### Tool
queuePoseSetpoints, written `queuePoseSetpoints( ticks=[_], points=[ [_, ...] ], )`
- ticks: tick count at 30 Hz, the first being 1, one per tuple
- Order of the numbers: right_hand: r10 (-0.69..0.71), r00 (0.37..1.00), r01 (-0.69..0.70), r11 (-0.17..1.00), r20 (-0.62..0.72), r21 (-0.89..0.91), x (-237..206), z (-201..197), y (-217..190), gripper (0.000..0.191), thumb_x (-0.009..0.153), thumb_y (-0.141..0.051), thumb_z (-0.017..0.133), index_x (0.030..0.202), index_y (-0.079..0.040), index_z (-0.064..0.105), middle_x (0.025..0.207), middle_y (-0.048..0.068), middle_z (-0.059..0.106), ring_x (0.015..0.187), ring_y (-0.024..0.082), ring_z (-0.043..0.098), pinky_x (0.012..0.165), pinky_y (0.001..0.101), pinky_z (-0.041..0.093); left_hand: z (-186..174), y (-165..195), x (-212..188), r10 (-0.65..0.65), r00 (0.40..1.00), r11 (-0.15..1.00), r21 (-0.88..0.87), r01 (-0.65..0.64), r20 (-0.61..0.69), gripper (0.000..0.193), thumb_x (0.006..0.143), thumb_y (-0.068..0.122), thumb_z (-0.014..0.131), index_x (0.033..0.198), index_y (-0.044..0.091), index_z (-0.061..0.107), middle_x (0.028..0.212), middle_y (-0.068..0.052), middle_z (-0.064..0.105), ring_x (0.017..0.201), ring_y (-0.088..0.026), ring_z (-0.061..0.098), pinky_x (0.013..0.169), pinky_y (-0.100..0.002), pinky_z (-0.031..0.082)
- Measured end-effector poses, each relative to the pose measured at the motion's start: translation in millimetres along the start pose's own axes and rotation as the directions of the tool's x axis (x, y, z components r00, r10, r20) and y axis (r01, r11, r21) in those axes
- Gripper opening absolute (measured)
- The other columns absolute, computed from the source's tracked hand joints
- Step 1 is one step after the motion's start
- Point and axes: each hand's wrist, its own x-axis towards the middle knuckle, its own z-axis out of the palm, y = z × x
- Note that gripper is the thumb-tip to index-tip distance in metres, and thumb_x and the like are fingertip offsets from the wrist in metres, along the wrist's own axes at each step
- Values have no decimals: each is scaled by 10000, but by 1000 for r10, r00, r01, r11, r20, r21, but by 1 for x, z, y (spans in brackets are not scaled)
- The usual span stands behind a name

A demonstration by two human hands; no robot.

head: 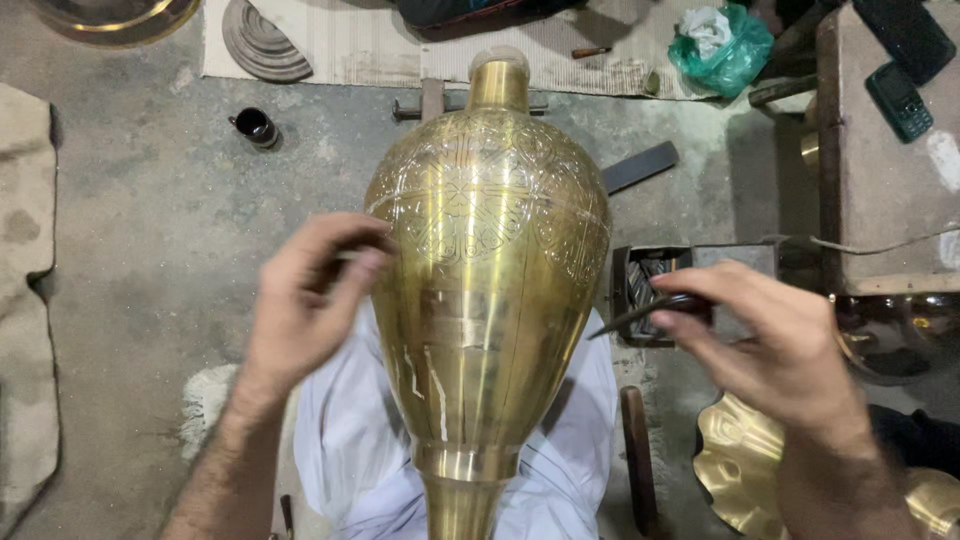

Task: The person sits on the floor with a large brass vase on their lap and engraves decorative floral patterns into its surface using a small chisel, striking and carving along pre-drawn lines, repositioning the vase and switching chisels from a box as they work across different areas.

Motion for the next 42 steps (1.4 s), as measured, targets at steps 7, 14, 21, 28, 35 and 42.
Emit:
queuePoseSetpoints(
  ticks=[7,14,21,28,35,42],
  points=[
    [-215,975,217,976,63,-31,29,28,-17,333,932,-63,784,1224,9,640,1023,133,701,899,266,711,779,366,598,76,51,25,136,905,975,106,-194,403,303,998,112,680,1287,35,627,1178,-162,733,1063,-318,742,903,-384,615],
    [-233,968,238,970,94,-41,48,35,-3,355,954,-39,738,1275,40,610,1070,157,678,984,318,698,846,410,597,88,36,41,26,889,980,164,-113,457,301,986,91,658,1278,23,626,1117,-167,735,1022,-335,740,876,-396,603],
    [-230,962,240,969,148,-58,50,32,0,412,913,-6,686,1315,15,599,1171,144,659,1094,310,675,921,390,592,88,19,37,46,901,976,172,-132,431,310,956,74,692,1256,14,639,1165,-166,736,1064,-310,746,902,-384,611],
    [-298,926,323,943,232,-77,55,24,2,425,887,-75,651,1300,4,590,1173,114,623,1099,278,632,960,374,567,90,14,22,62,930,963,223,-151,361,355,914,38,732,1253,-23,645,1130,-177,743,1024,-298,766,862,-363,622],
    [-327,919,348,936,219,-60,54,28,5,402,899,-81,645,1292,-14,598,1185,109,617,1116,277,633,935,370,579,89,12,19,47,927,967,217,-136,371,339,906,30,738,1226,-37,648,1096,-172,753,979,-276,784,835,-348,626],
    [-347,913,365,929,214,-53,51,29,9,386,895,-81,664,1271,-14,607,1167,109,622,1094,275,641,921,370,586,88,9,19,96,915,954,228,-197,391,308,897,42,752,1185,-25,665,1085,-165,757,968,-295,774,818,-356,620]
  ],
)
